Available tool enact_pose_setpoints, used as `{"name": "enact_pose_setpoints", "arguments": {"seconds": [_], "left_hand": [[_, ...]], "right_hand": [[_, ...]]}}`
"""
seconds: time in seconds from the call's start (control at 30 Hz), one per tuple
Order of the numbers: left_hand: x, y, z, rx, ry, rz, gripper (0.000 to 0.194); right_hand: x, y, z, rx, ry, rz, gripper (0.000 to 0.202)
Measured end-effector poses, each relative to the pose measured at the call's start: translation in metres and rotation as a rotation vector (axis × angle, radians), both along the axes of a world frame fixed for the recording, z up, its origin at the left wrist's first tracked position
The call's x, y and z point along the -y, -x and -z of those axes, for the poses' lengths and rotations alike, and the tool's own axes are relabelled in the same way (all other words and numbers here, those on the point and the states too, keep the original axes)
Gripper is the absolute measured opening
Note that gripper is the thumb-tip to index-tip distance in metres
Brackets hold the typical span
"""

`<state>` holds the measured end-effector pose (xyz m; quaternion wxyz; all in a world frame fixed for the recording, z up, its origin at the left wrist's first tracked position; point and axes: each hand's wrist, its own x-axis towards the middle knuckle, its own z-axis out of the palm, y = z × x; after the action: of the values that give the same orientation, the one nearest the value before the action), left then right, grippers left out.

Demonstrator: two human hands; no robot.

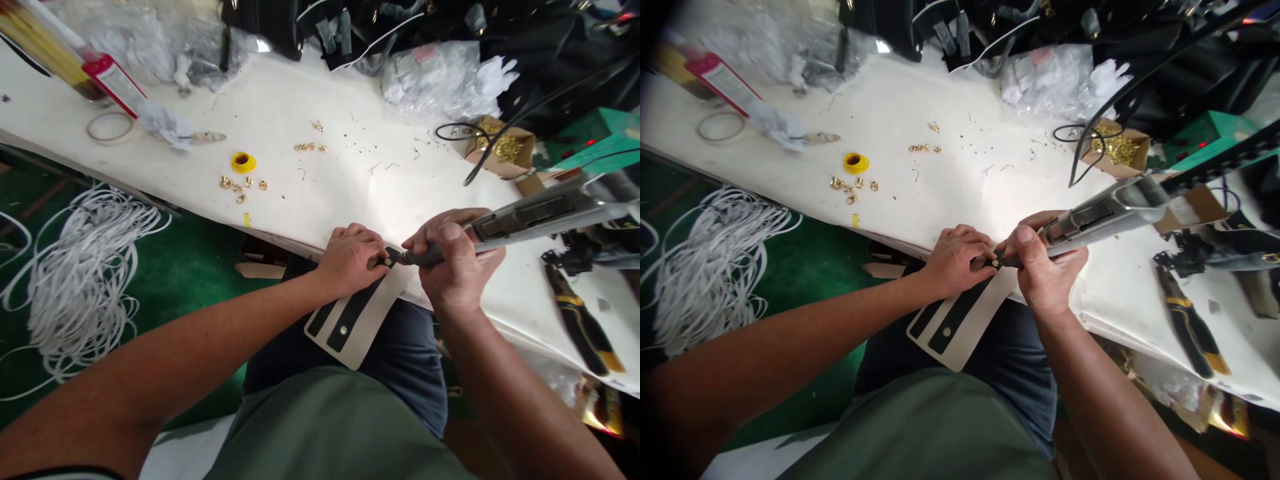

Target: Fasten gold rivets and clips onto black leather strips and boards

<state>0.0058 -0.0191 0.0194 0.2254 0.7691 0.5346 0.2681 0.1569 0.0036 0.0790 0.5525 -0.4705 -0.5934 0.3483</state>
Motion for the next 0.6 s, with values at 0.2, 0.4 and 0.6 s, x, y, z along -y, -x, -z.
{"name": "enact_pose_setpoints", "arguments": {"seconds": [0.2, 0.4, 0.6], "left_hand": [[-0.0005, 0.0009, 0.002, 0.014, -0.005, 0.012, 0.013], [-0.0002, 0.0011, 0.002, 0.009, 0.001, 0.013, 0.014], [-0.0001, 0.0011, 0.0018, -0.003, 0.0, 0.014, 0.015]], "right_hand": [[-0.0008, 0.0003, 0.0083, 0.065, -0.019, -0.081, 0.037], [-0.0005, 0.0007, 0.0095, 0.186, -0.02, -0.023, 0.04], [0.0017, -0.0055, 0.0077, 0.193, -0.001, -0.067, 0.038]]}}
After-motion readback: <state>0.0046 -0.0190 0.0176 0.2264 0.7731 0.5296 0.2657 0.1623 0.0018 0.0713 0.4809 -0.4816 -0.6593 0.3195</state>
